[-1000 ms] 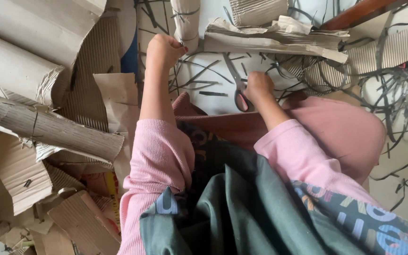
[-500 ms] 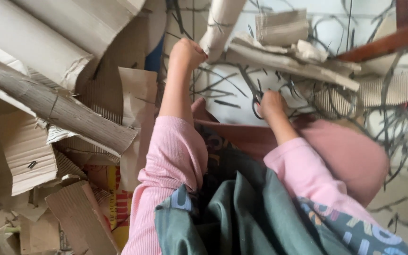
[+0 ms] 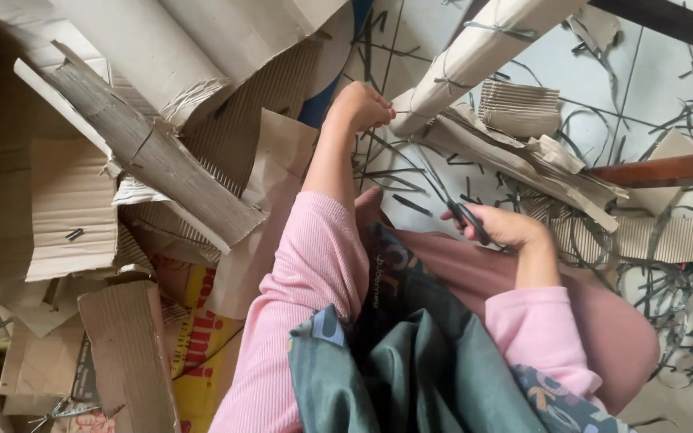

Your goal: The person sits on the floor and ties a rolled piece of cardboard with a strip of material, using scissors to cut the strip and hands to secure the knot.

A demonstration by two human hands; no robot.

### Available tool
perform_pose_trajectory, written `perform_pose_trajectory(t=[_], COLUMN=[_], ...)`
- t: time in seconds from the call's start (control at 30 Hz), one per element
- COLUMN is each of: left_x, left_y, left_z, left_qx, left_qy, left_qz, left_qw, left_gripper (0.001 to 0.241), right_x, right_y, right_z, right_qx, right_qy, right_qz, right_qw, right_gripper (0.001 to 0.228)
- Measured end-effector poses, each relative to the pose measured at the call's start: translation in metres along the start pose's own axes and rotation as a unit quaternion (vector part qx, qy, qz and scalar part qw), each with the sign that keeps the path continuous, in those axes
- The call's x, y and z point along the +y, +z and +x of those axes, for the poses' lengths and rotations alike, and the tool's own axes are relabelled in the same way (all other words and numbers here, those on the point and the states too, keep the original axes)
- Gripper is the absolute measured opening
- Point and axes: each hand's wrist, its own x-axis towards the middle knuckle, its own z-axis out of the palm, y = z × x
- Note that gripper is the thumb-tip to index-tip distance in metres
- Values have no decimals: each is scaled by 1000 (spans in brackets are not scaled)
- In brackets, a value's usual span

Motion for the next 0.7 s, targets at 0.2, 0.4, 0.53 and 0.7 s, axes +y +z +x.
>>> perform_pose_trajectory(t=[0.2, 0.4, 0.53, 0.7], left_x=[27, 24, 20, 19], left_y=[-13, -11, -7, -7], left_z=[-29, -23, -11, -5], left_qx=[-32, -11, -20, -25], left_qy=[-44, -46, -42, -46], left_qz=[40, 87, 115, 141], left_qw=[998, 995, 992, 989], left_gripper=[15, 17, 22, 21], right_x=[-26, -41, -32, -28], right_y=[5, 15, 16, 12], right_z=[49, 67, 68, 70], right_qx=[-37, 1, 11, 36], right_qy=[-63, -89, -90, -79], right_qz=[-6, 128, 168, 185], right_qw=[997, 988, 982, 979], right_gripper=[111, 94, 91, 87])
